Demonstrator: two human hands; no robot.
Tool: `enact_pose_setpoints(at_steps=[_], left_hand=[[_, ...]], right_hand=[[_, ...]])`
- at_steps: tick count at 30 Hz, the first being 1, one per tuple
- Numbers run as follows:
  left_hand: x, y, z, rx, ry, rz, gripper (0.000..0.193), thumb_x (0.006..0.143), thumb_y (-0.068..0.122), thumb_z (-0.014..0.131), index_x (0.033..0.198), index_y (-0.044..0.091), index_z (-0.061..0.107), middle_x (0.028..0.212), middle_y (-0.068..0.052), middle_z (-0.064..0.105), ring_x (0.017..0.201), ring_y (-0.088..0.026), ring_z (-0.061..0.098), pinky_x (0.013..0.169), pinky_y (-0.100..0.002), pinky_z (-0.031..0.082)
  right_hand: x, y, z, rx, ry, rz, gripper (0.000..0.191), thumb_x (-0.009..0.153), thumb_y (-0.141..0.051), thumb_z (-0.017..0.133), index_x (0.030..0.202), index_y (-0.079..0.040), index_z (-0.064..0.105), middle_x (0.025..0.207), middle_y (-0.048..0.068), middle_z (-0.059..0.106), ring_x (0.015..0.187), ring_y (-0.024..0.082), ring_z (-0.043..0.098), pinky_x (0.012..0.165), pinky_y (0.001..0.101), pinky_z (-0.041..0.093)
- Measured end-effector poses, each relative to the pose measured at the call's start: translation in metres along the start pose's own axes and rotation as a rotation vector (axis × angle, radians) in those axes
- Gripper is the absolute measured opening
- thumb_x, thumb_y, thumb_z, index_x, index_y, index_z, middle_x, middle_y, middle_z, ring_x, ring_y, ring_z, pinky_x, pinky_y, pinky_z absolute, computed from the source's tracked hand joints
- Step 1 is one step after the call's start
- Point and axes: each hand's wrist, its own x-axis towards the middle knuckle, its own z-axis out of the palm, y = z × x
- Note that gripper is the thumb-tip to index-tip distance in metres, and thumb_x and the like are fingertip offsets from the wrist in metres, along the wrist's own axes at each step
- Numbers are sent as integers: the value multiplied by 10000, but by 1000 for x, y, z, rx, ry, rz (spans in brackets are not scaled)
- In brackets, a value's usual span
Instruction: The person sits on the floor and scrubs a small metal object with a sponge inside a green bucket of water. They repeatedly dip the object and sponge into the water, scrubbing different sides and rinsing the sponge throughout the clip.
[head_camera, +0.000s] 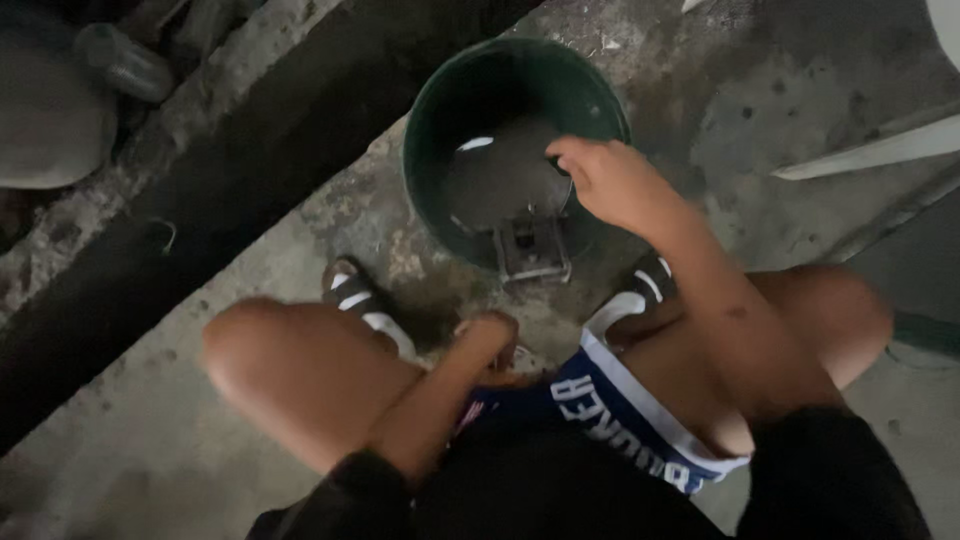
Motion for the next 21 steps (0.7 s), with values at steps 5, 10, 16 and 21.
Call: enact_pose_setpoints(at_steps=[5, 10, 16, 21], left_hand=[[-127, -23, -13, -17, 421, 326, 369, 742, 161, 807, 1090, 52, 752, 1150, -216, 735, 1045, -382, 713, 829, -494, 581], [-259, -50, -45, 104, 1223, 211, 336, 871, 249, 702, 1122, 27, 686, 955, -200, 720, 928, -375, 697, 741, -508, 561], [-276, -65, -107, 273, 1700, 523, 403, 887, 321, 746, 1115, -8, 702, 894, -184, 721, 843, -376, 703, 709, -485, 562], [-206, -69, -167, 144, 1513, 486, 347, 930, 317, 730, 1079, 4, 733, 889, -201, 746, 863, -395, 723, 729, -520, 569]], right_hand=[[-38, -6, 27, -121, 163, -147, 341, 848, -38, 616, 1187, -8, 597, 942, 185, 754, 847, 424, 710, 671, 546, 542], [-69, -16, 73, -271, 184, 54, 220, 934, -76, 605, 1149, -60, 649, 923, 198, 739, 833, 408, 716, 697, 534, 552], [-83, -19, 87, 18, 409, 105, 189, 991, -93, 628, 1160, -59, 706, 1033, 184, 747, 934, 397, 715, 764, 483, 566], [-87, -4, 72, 419, 558, 186, 200, 988, -113, 699, 1166, -22, 705, 1050, 165, 751, 940, 273, 721, 820, 389, 552]])
